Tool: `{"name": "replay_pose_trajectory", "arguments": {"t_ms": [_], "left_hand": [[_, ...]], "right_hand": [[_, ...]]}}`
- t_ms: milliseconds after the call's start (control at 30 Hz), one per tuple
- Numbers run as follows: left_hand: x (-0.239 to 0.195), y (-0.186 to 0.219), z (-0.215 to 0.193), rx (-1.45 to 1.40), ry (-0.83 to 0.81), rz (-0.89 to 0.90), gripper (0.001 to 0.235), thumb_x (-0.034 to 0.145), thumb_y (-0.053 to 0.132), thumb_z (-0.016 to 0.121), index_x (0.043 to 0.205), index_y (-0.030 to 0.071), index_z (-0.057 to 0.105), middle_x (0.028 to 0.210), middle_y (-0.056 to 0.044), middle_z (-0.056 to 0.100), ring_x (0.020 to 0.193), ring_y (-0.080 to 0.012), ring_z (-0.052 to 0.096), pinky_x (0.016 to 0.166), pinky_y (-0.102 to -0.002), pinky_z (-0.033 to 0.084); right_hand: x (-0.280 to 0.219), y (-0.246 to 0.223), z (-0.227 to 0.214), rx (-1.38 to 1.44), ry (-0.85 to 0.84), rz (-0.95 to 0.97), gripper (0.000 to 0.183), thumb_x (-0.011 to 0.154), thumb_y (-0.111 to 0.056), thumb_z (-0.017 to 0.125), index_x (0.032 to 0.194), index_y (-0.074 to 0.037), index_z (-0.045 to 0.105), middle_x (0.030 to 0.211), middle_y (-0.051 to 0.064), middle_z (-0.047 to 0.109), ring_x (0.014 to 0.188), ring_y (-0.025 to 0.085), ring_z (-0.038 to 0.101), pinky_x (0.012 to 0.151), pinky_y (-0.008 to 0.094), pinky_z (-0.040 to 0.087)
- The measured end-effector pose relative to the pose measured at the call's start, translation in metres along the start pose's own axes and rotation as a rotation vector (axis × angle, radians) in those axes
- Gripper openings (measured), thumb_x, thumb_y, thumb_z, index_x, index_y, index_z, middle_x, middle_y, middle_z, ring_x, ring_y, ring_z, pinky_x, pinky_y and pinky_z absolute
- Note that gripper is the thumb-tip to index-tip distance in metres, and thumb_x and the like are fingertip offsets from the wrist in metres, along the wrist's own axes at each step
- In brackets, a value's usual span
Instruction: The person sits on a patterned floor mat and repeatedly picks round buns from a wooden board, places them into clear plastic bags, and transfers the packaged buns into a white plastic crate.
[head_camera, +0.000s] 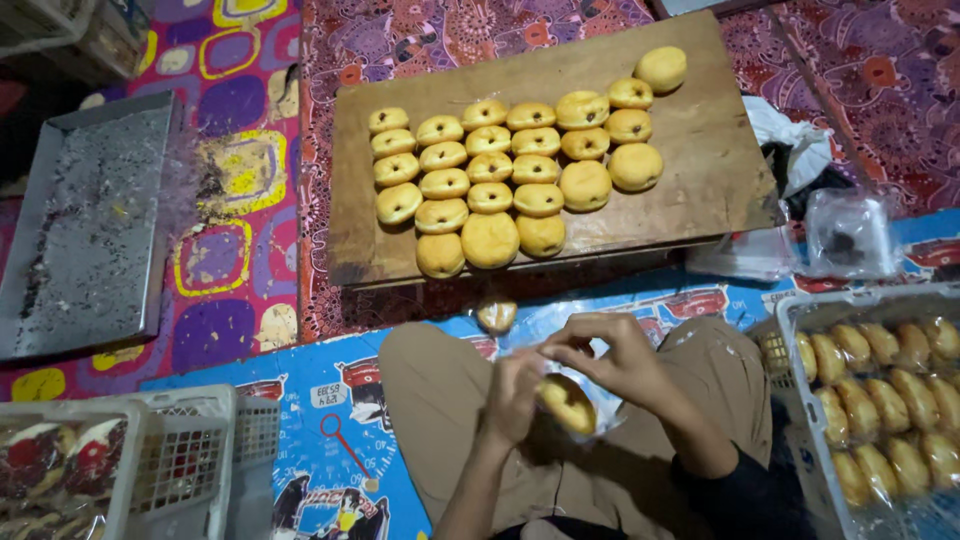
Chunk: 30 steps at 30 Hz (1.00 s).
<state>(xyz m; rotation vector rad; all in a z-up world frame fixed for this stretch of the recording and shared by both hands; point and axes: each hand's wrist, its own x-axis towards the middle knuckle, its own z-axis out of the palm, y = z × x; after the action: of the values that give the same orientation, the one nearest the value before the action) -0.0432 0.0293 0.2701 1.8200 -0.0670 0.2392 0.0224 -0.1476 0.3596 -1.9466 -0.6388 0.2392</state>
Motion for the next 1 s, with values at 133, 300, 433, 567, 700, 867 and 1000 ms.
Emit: {"name": "replay_pose_trajectory", "arguments": {"t_ms": [133, 300, 433, 567, 700, 867, 1000], "left_hand": [[-0.011, 0.027, -0.01, -0.16, -0.303, -0.132, 0.021, 0.098, 0.011, 0.063, 0.1, -0.008, 0.07, 0.092, -0.017, 0.078, 0.087, -0.0223, 0.075, 0.079, -0.035, 0.058], [-0.013, 0.047, -0.014, -0.212, -0.344, -0.098, 0.019, 0.1, 0.007, 0.052, 0.105, -0.007, 0.064, 0.088, -0.016, 0.073, 0.08, -0.0215, 0.071, 0.074, -0.036, 0.055], [-0.012, 0.052, -0.021, -0.016, -0.341, -0.072, 0.016, 0.096, 0.007, 0.055, 0.102, -0.007, 0.06, 0.078, -0.02, 0.068, 0.07, -0.0312, 0.069, 0.063, -0.042, 0.052], [-0.014, 0.054, -0.024, 0.154, -0.333, 0.054, 0.019, 0.099, 0.009, 0.051, 0.107, -0.005, 0.062, 0.086, -0.023, 0.071, 0.081, -0.0409, 0.07, 0.069, -0.045, 0.053], [-0.014, 0.047, -0.038, 0.058, -0.231, -0.242, 0.042, 0.106, 0.026, 0.046, 0.136, 0.004, 0.065, 0.104, -0.017, 0.079, 0.094, -0.032, 0.073, 0.08, -0.037, 0.056], [0.002, 0.03, -0.053, -0.541, 0.169, -0.403, 0.054, 0.108, 0.032, 0.04, 0.157, 0.01, 0.041, 0.162, -0.009, 0.045, 0.145, -0.0222, 0.047, 0.113, -0.037, 0.043], [-0.01, 0.04, -0.021, -0.507, 0.349, -0.394, 0.062, 0.105, 0.032, 0.039, 0.163, 0.018, 0.022, 0.174, -0.006, 0.016, 0.155, -0.0197, 0.024, 0.114, -0.04, 0.033]], "right_hand": [[-0.006, -0.029, -0.004, -0.105, 0.073, -0.179, 0.021, 0.085, -0.016, 0.081, 0.102, -0.011, 0.07, 0.087, 0.005, 0.068, 0.083, 0.023, 0.065, 0.071, 0.031, 0.051], [-0.008, -0.06, -0.02, -0.548, 0.057, -0.595, 0.037, 0.071, -0.016, 0.079, 0.107, -0.013, 0.074, 0.091, 0.001, 0.064, 0.087, 0.022, 0.06, 0.07, 0.036, 0.045], [-0.014, -0.065, -0.023, -0.589, -0.057, -0.609, 0.043, 0.068, -0.015, 0.077, 0.11, -0.008, 0.073, 0.093, 0.001, 0.065, 0.089, 0.021, 0.061, 0.07, 0.035, 0.043], [-0.024, -0.015, -0.003, -0.663, 0.033, -0.68, 0.032, 0.073, -0.016, 0.076, 0.101, -0.002, 0.067, 0.095, 0.007, 0.063, 0.09, 0.026, 0.06, 0.071, 0.039, 0.044], [-0.01, 0.086, -0.031, -0.58, 0.322, -0.296, 0.02, 0.076, -0.01, 0.073, 0.093, -0.005, 0.063, 0.096, 0.012, 0.062, 0.094, 0.034, 0.059, 0.082, 0.043, 0.049], [-0.006, 0.134, -0.075, -1.11, -0.022, 0.583, 0.009, 0.088, -0.014, 0.066, 0.094, -0.007, 0.067, 0.101, 0.024, 0.069, 0.094, 0.042, 0.069, 0.08, 0.053, 0.053], [-0.023, 0.085, 0.038, -0.461, 0.114, -0.102, 0.071, 0.079, -0.013, 0.08, 0.136, -0.004, 0.038, 0.137, 0.028, 0.051, 0.125, 0.045, 0.053, 0.101, 0.051, 0.046]]}}
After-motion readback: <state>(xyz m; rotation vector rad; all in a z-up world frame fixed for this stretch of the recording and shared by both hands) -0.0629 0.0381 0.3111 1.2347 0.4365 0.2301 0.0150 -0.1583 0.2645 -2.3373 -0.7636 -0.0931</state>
